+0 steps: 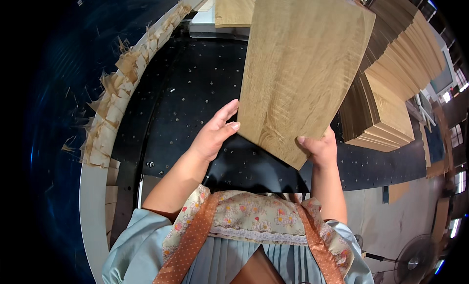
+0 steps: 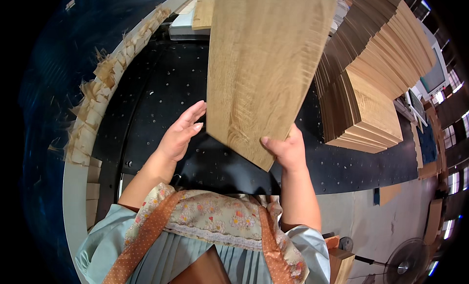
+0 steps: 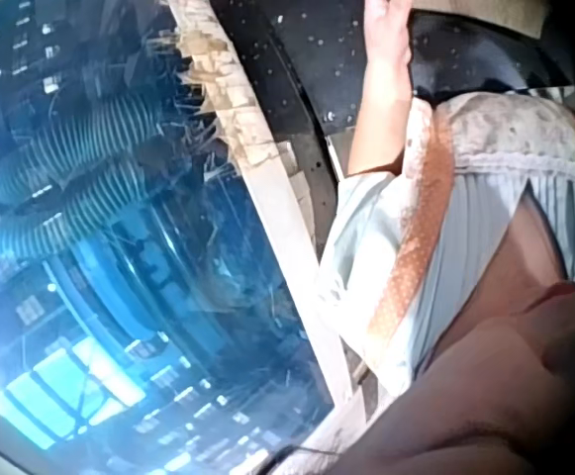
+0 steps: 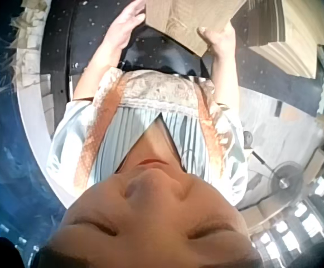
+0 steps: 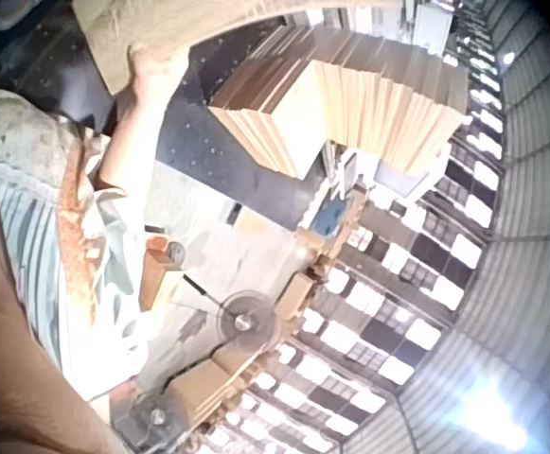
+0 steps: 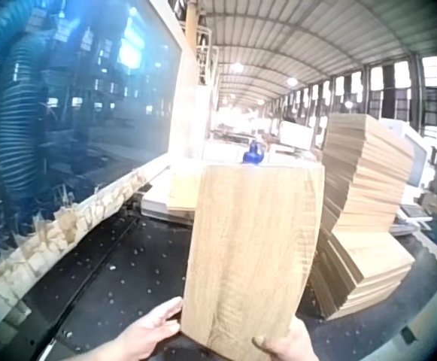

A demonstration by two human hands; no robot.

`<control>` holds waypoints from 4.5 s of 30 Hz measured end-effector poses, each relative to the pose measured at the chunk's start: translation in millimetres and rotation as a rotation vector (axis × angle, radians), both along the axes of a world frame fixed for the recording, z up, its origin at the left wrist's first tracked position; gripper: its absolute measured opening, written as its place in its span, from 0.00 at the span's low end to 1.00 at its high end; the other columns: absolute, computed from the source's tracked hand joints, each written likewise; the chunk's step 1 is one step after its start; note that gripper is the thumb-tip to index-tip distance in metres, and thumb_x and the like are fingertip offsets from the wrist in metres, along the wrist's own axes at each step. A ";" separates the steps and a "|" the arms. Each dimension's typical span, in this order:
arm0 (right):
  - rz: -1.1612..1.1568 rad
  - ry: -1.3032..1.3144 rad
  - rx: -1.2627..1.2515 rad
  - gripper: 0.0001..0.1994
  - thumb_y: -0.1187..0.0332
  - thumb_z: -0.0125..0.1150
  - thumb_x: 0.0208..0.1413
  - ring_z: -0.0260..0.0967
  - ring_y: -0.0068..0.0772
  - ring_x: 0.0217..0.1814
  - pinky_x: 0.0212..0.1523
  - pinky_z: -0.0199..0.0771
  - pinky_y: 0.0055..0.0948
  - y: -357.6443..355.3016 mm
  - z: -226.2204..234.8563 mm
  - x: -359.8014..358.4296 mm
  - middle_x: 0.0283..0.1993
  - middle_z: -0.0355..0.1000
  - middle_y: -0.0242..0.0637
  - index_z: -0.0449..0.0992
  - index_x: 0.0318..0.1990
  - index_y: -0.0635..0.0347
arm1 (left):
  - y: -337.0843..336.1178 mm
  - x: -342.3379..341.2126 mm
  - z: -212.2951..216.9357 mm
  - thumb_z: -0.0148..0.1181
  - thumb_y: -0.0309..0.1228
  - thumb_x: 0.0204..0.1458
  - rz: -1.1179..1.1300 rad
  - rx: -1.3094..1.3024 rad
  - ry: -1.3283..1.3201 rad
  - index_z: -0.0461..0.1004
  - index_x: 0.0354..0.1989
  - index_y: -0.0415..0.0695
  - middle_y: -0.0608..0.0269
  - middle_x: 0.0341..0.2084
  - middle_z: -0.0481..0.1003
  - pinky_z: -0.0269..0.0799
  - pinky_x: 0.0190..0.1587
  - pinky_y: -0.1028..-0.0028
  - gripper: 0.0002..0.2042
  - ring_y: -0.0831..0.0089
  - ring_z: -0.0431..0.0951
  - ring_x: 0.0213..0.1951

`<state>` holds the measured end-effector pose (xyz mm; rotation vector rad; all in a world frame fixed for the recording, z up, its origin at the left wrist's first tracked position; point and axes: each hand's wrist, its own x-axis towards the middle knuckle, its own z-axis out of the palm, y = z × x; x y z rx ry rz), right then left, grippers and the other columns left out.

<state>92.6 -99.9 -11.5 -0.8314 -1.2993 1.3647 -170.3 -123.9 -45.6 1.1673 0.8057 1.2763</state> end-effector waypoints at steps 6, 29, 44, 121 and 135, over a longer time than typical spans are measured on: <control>-0.238 -0.711 0.958 0.27 0.82 0.54 0.36 0.71 0.47 0.48 0.49 0.71 0.31 -16.0 3.8 -51.2 0.49 0.72 0.44 0.71 0.50 0.59 | 13.1 38.8 4.6 0.41 0.52 0.58 -0.048 -0.149 -0.671 0.55 0.63 0.44 0.53 0.59 0.61 0.53 0.62 0.57 0.30 0.61 0.58 0.62; -0.068 -1.173 1.143 0.24 0.70 0.49 0.50 0.50 0.40 0.68 0.58 0.43 0.68 -43.0 -22.8 -84.0 0.63 0.59 0.36 0.66 0.58 0.53 | 16.3 11.6 -4.0 0.37 0.64 0.51 -0.284 -0.322 -0.593 0.55 0.63 0.43 0.51 0.57 0.63 0.61 0.59 0.59 0.40 0.57 0.65 0.57; -0.565 -1.402 1.003 0.25 0.71 0.50 0.49 0.55 0.41 0.64 0.59 0.47 0.63 108.3 10.6 5.7 0.60 0.61 0.33 0.67 0.57 0.37 | 46.6 8.5 58.1 0.35 0.69 0.49 -0.348 -0.270 -0.736 0.53 0.64 0.41 0.49 0.58 0.62 0.60 0.59 0.60 0.45 0.57 0.65 0.58; -0.489 -1.248 0.355 0.17 0.63 0.63 0.42 0.66 0.48 0.50 0.53 0.61 0.47 -75.7 -99.1 119.4 0.45 0.71 0.42 0.75 0.41 0.59 | 286.5 -64.0 -48.1 0.59 0.53 0.46 0.257 -0.015 1.602 0.58 0.62 0.68 0.64 0.68 0.46 0.31 0.65 0.45 0.32 0.61 0.39 0.69; -1.209 -1.120 0.558 0.22 0.67 0.65 0.44 0.56 0.51 0.61 0.60 0.56 0.43 52.7 27.7 185.3 0.55 0.63 0.46 0.69 0.49 0.61 | 121.4 69.7 -58.2 0.44 0.49 0.56 -0.148 0.419 1.731 0.48 0.66 0.45 0.53 0.68 0.42 0.34 0.64 0.44 0.33 0.56 0.37 0.69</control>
